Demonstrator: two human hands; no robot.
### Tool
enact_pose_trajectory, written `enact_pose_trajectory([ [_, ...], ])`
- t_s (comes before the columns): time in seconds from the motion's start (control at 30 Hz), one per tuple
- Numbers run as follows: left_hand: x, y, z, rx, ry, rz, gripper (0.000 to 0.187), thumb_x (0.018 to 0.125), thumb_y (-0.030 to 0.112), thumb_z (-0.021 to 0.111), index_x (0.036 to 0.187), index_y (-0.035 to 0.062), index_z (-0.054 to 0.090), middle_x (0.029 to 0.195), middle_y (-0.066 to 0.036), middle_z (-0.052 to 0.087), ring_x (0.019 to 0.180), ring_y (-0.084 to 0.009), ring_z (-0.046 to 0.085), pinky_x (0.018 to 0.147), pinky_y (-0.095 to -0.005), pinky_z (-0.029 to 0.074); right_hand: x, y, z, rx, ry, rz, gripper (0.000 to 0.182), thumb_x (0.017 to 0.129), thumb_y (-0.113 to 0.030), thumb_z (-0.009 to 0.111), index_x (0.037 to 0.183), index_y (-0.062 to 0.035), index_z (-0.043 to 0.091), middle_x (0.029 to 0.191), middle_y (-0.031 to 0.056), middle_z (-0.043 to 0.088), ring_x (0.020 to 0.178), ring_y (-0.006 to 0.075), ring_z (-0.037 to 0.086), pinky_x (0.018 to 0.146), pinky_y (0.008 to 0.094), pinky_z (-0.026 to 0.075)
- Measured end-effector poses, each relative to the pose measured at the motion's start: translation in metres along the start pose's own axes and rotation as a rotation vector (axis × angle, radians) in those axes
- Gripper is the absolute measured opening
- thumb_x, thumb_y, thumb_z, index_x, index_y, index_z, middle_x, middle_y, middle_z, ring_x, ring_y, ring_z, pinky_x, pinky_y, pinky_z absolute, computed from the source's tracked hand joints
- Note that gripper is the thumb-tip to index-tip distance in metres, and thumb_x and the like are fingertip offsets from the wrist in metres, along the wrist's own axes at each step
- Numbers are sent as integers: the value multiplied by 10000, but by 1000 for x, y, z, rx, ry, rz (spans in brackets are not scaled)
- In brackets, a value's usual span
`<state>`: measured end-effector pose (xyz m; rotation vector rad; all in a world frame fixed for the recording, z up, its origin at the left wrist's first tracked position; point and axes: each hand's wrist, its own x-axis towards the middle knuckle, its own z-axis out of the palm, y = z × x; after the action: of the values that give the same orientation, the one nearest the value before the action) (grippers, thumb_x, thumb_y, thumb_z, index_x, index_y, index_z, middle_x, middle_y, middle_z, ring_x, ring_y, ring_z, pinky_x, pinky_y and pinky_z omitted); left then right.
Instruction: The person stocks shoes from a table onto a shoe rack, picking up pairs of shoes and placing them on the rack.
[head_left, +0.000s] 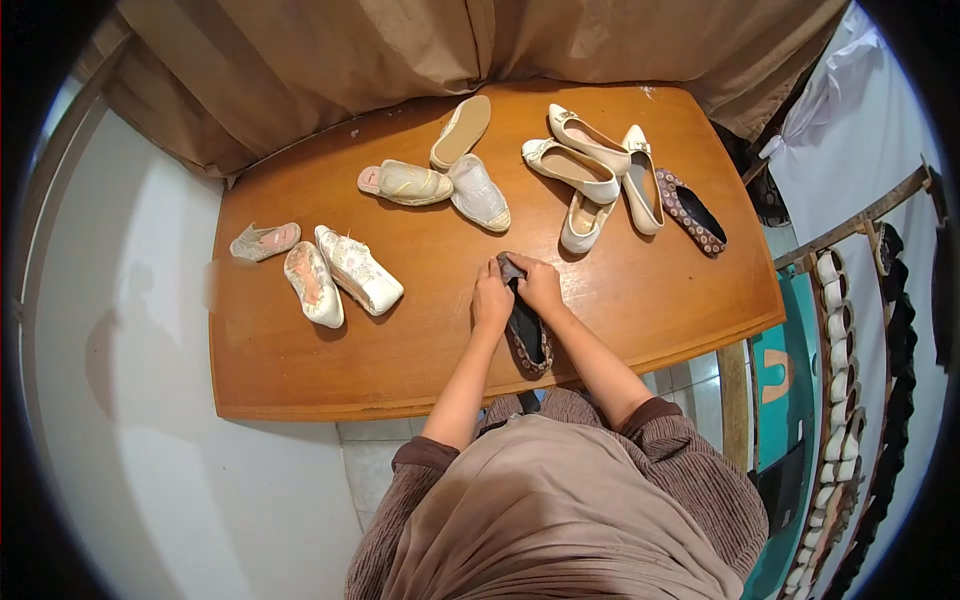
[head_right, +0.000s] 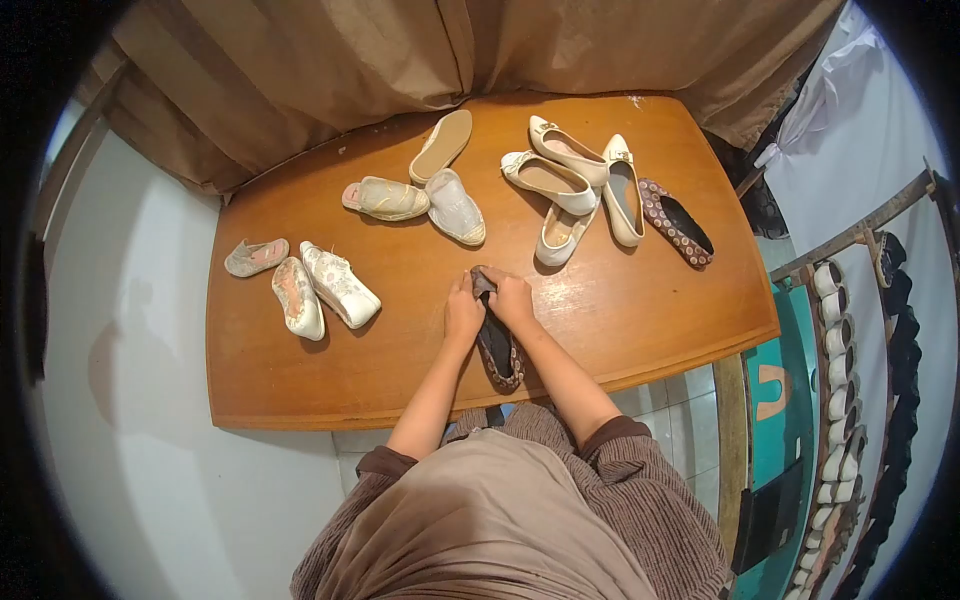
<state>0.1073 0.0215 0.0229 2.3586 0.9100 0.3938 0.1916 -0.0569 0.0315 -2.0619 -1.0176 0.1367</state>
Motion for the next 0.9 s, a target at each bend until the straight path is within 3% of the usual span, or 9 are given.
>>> enact_pose_trajectory([
  [0.23, -31, -36, -34, -147, -34, -20, 699, 686, 223, 700, 1260, -35, 397, 1208, -309, 412, 1074, -436, 468, 904, -442, 415, -40, 31, -26, 405, -127, -93, 572, 781, -156, 647, 1290, -35, 415, 1102, 175, 592, 989, 302, 594, 861, 337, 463],
  [0.3, -43, -45, -36, -103, 53, -73, 707, 708, 268, 699, 1255, -47, 380, 1036, -259, 531, 936, -361, 555, 812, -407, 457, -53, 35, -53, 421, -181, 276, 385, 814, -170, 626, 1151, -13, 527, 972, 131, 639, 876, 207, 627, 770, 289, 489],
  [0.33, -47, -39, -42, -106, 51, -75, 707, 708, 268, 699, 1255, -47, 380, 1036, -259, 531, 936, -361, 555, 812, -407, 457, -60, 44, -59, 418, -182, 278, 385, 814, -170, 626, 1151, -13, 527, 972, 131, 639, 876, 207, 627, 770, 289, 489],
  [0.4, -54, -29, -53, -287, -250, -308, 657, 731, 274, 690, 1220, -50, 394, 780, -167, 581, 740, -277, 584, 692, -369, 470, -69, 58, -69, 480, -122, 436, 198, 848, -194, 604, 920, -9, 611, 767, 63, 647, 689, 101, 601, 618, 245, 475],
  [0.53, -54, -53, -15, -368, -89, -184, 490, 770, 240, 659, 1130, -27, 459, 618, -106, 546, 598, -242, 560, 598, -355, 458, -76, 73, -99, 436, -7, 497, 234, 854, -200, 601, 718, -9, 600, 594, 23, 584, 531, 73, 512, 495, 243, 403],
  [0.63, -39, -55, -8, -389, -39, -156, 458, 787, 242, 648, 1122, -17, 473, 615, -105, 543, 599, -243, 558, 596, -354, 458, -67, 85, -125, 313, 143, 457, 224, 853, -198, 600, 735, -8, 603, 584, 33, 575, 532, 82, 522, 491, 250, 412],
  [0.8, -24, -27, -36, -310, 158, -24, 280, 887, 203, 544, 1060, -15, 521, 636, -129, 554, 571, -248, 551, 549, -355, 447, -41, 122, -171, 260, 356, 436, 194, 833, -129, 567, 976, 2, 579, 856, 132, 622, 654, 179, 622, 589, 316, 483],
  [0.87, -24, -32, -39, -365, 119, -52, 236, 899, 186, 523, 1015, -18, 541, 634, -123, 557, 559, -228, 549, 539, -340, 446, -27, 126, -195, -236, 400, 409, 344, 800, -76, 549, 1135, -12, 510, 1142, 189, 542, 973, 275, 592, 808, 368, 471],
  [0.9, -25, -34, -40, -418, 85, -84, 207, 911, 169, 502, 971, -21, 562, 631, -116, 560, 547, -209, 548, 529, -326, 445, -20, 142, -200, -234, 397, 407, 344, 800, -76, 549, 1135, -12, 510, 1142, 189, 542, 973, 275, 592, 808, 368, 471],
])
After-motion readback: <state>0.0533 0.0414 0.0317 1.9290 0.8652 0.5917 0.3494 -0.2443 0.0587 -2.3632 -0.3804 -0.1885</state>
